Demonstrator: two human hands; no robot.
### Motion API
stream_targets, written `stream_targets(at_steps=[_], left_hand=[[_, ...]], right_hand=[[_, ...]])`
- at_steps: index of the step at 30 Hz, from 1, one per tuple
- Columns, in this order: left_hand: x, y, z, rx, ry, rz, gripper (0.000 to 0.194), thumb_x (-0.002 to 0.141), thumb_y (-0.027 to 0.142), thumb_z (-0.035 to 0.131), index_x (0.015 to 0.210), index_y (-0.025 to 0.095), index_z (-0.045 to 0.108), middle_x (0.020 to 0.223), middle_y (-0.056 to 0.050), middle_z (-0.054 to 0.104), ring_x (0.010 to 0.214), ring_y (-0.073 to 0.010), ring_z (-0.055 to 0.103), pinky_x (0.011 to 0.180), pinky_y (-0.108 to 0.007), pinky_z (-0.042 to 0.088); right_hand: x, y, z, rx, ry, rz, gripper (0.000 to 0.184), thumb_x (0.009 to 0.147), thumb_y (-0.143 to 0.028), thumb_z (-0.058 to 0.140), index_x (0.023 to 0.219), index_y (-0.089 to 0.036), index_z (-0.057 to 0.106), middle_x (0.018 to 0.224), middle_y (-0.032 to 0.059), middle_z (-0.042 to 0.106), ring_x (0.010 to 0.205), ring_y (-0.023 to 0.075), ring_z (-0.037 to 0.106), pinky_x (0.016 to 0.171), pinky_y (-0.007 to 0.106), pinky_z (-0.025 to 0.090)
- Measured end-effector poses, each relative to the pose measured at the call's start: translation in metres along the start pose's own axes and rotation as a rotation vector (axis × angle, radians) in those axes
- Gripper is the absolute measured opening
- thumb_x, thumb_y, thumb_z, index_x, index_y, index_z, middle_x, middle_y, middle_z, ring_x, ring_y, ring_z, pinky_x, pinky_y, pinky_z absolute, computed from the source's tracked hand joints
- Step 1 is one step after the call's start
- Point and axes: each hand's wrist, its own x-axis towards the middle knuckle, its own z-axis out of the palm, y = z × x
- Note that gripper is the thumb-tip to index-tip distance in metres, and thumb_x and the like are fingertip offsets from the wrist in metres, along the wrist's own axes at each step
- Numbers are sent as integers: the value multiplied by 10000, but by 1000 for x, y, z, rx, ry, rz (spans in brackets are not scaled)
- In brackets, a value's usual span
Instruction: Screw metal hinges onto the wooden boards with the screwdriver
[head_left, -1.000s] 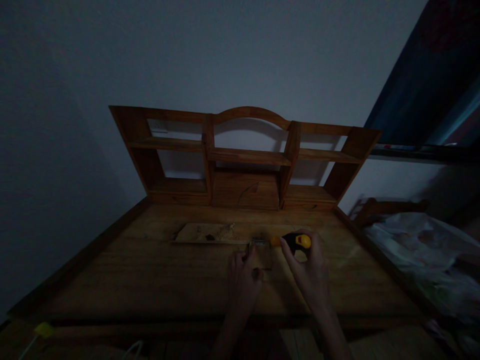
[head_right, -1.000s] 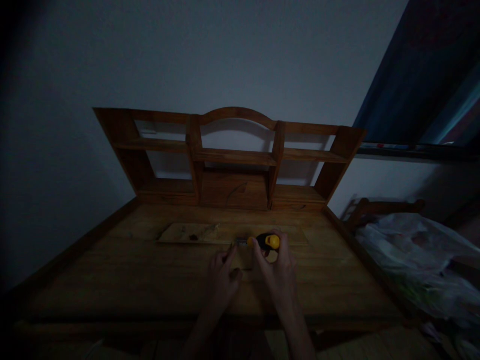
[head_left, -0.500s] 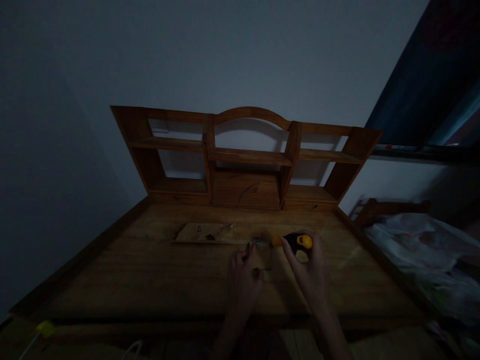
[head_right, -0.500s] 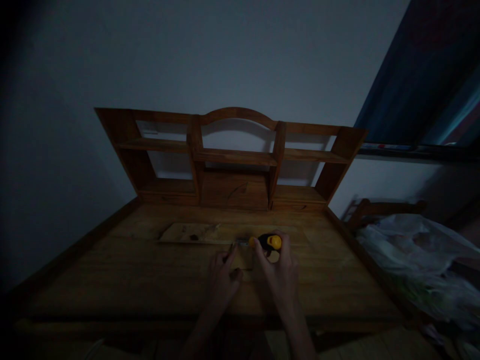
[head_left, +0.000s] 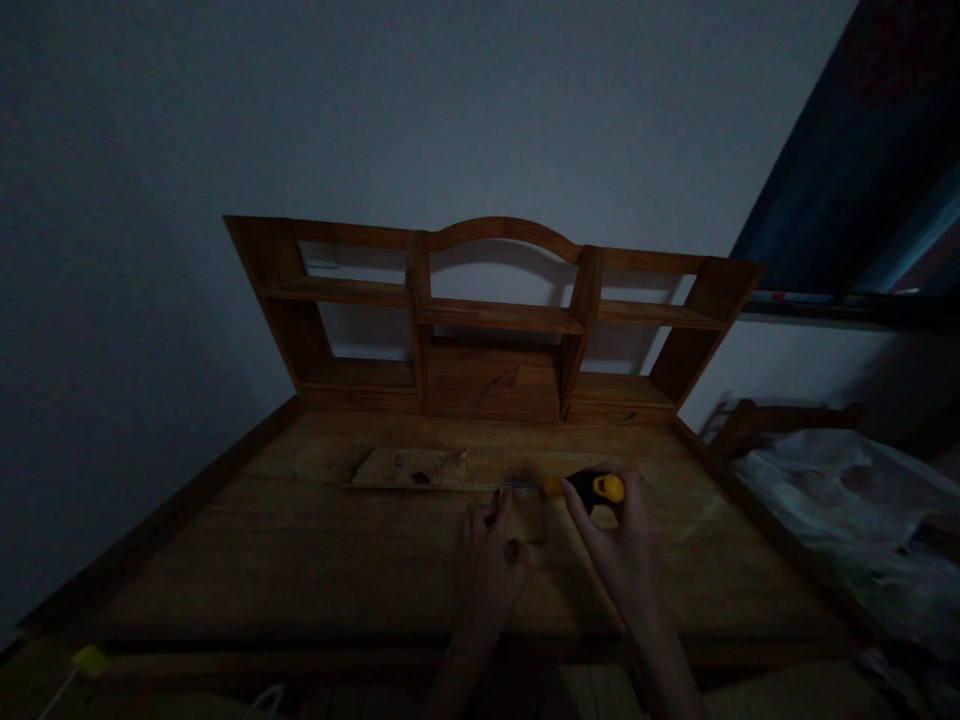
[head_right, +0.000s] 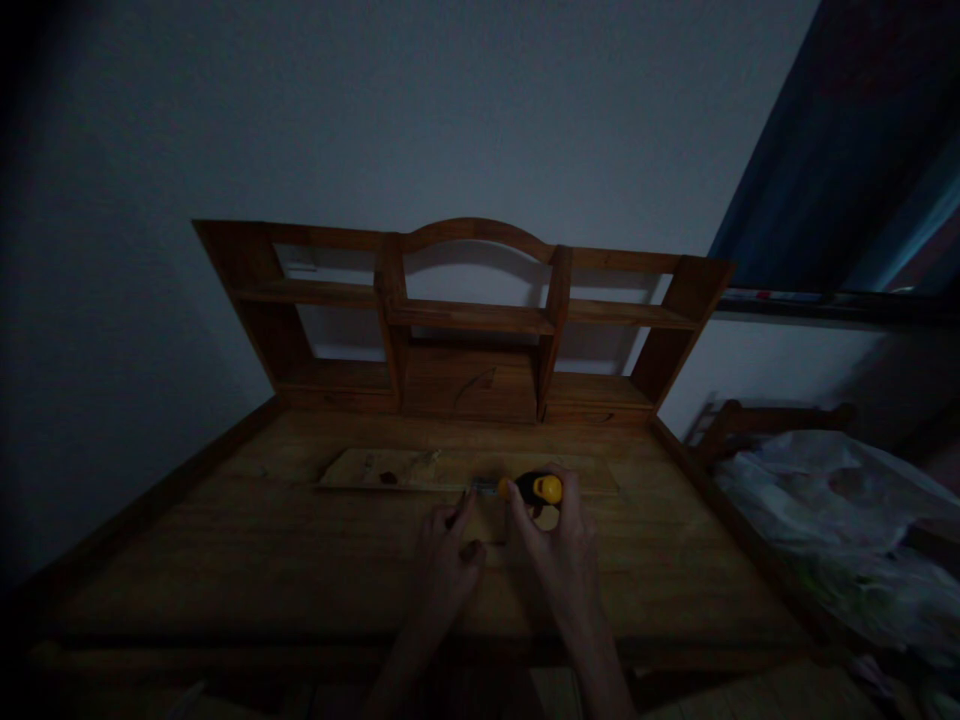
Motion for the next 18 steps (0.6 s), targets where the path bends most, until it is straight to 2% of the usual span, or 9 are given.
stream_targets(at_steps=[5,11,18], left_hand=[[0,0,2,7,0,-3,741,784,191,558,1499,301,395,1194,-92,541,1167,-257,453,1040,-361,341],[0,-1,4,14,5,-5,735,774,180,558,1488,282,418,1175,-95,540,1170,-255,444,1045,-350,334],[-1,1,0,26,6,1,752,778,187,555,1502,307,388,1185,-89,540,1172,-259,445,1044,-359,337]], right_hand=[[1,-2,-2,14,-13,-63,299,861,-406,682,1046,-218,541,925,59,673,838,213,668,716,321,529],[-3,-3,-5,72,-97,-55,270,853,-317,671,1073,-235,536,965,38,673,852,197,670,761,326,535],[5,-1,-2,36,-96,-96,276,865,-363,661,1068,-222,537,942,55,675,841,215,676,757,344,542]])
